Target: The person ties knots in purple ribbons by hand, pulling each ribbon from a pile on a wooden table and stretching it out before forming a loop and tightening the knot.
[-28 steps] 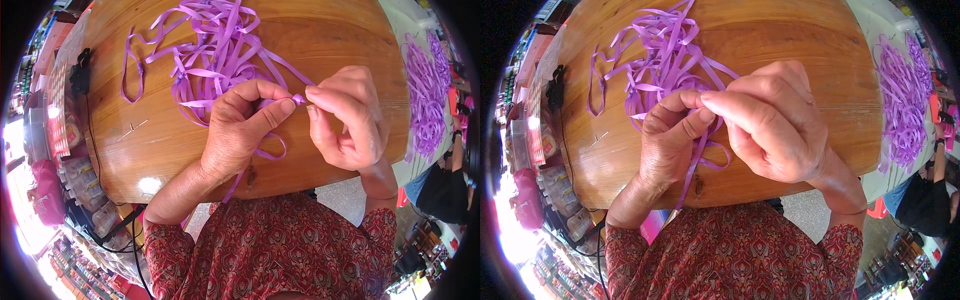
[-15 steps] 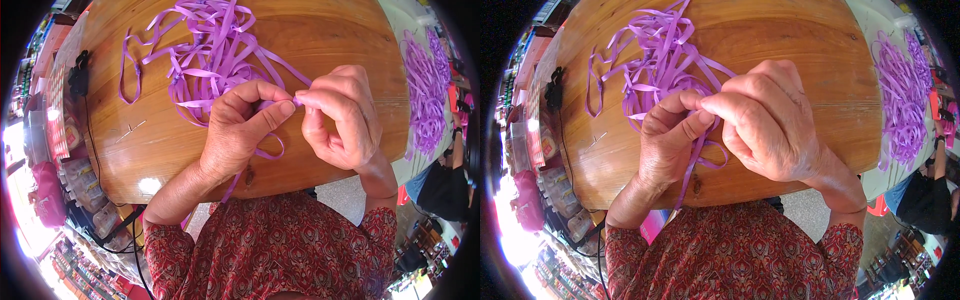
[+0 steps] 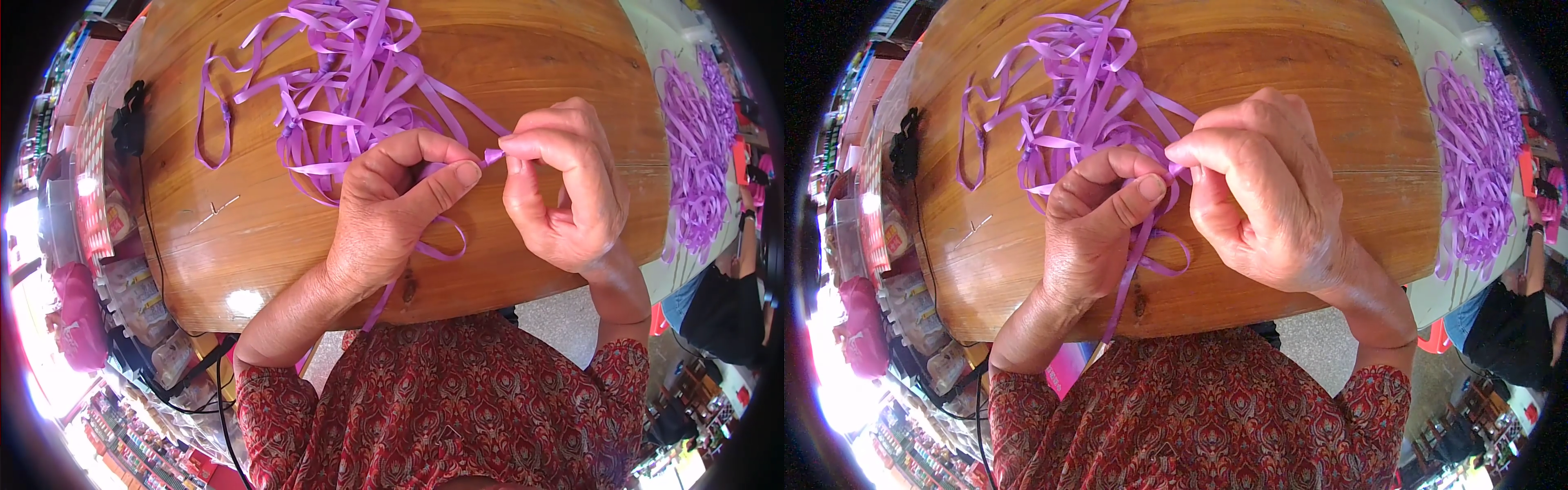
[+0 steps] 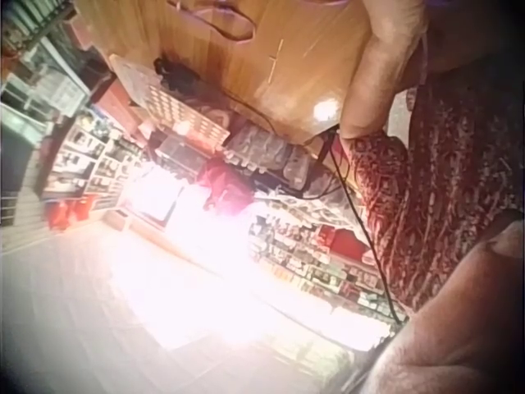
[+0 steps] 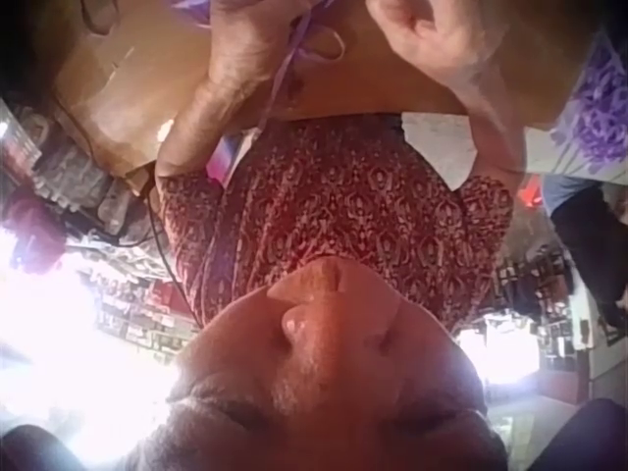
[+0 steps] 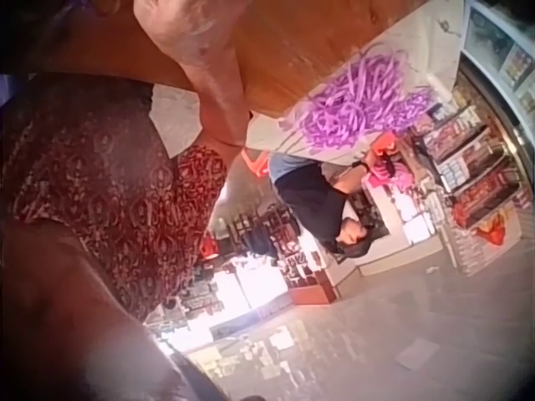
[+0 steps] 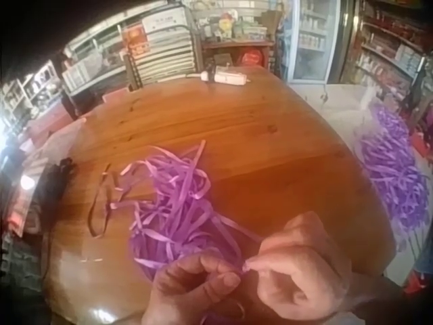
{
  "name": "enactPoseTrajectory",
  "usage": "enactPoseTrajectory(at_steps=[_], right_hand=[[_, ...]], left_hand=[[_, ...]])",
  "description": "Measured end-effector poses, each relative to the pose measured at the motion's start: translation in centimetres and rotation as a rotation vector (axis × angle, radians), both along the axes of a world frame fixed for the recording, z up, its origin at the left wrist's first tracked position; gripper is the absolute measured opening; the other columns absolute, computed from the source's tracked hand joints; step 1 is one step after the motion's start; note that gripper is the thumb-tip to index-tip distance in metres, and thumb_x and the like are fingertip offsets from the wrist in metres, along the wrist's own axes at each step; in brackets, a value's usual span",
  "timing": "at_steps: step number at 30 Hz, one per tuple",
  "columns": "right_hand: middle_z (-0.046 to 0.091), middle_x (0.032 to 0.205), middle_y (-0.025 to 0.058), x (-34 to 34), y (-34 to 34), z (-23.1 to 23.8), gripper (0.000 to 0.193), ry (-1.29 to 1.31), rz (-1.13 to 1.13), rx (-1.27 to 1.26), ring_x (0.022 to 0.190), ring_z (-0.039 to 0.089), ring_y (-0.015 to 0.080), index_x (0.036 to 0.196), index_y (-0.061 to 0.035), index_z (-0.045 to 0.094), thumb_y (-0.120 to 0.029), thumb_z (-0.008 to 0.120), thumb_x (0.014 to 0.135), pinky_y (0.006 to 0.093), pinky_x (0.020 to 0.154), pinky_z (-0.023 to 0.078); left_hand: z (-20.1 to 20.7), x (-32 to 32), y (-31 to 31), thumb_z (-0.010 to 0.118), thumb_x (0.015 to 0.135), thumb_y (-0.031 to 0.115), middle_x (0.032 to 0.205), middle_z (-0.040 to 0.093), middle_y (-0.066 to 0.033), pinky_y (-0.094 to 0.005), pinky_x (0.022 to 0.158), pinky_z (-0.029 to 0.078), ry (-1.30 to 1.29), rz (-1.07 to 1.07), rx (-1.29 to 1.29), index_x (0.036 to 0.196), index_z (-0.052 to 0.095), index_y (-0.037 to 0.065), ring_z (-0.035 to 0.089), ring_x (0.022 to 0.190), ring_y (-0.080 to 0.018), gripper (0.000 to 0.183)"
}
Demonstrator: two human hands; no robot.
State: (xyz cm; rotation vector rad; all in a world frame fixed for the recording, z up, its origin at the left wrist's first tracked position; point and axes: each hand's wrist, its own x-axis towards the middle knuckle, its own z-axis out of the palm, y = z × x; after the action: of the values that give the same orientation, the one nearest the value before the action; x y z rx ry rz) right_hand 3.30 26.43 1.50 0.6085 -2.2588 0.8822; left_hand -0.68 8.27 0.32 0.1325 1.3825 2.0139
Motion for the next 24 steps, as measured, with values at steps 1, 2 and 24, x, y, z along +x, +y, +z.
enactPoseTrajectory(at_steps=[1, 2, 24], right_hand=[[0.057, 0.085, 0.0126, 0.0, 0.1, 0.0, 0.032, -0.005, 0.010, -0.002, 0.067, 0.052, 0.0219, 0.095, 0.0004, 0.056, 0.018, 0.059, 0.068, 0.0303, 0.059, 0.043], [0.057, 0.085, 0.0126, 0.0, 0.1, -0.1, 0.032, -0.004, 0.011, -0.003, 0.067, 0.052, 0.0219, 0.095, 0.0004, 0.056, 0.018, 0.059, 0.068, 0.0303, 0.059, 0.043], [0.060, 0.087, 0.0087, -0.4, 0.3, 1.3, 0.034, -0.121, 0.041, 0.105, 0.078, 0.056, 0.0242, 0.095, -0.0013, 0.069, -0.007, 0.077, 0.062, 0.0343, 0.068, 0.046]], left_hand=[[0.0, 0.0, 0.0, 0.065, 0.088, 0.007, 0.079, 0.058, 0.0047, -0.0152, 0.056, 0.045, -0.014, -0.003, -0.006, 0.093, 0.063, 0.004, 0.051, 0.070, 0.0000, 0.006], [0.0, 0.0, 0.0, 0.065, 0.088, 0.007, 0.079, 0.058, 0.0047, -0.0152, 0.056, 0.045, -0.014, -0.002, -0.007, 0.093, 0.063, 0.004, 0.051, 0.070, 0.0000, 0.006], [0.2, 0.0, 0.0, 0.063, 0.088, 0.003, 0.084, 0.059, 0.0022, -0.0162, 0.065, 0.044, 0.027, 0.030, 0.043, 0.092, 0.062, 0.002, 0.053, 0.076, -0.0025, 0.005]])
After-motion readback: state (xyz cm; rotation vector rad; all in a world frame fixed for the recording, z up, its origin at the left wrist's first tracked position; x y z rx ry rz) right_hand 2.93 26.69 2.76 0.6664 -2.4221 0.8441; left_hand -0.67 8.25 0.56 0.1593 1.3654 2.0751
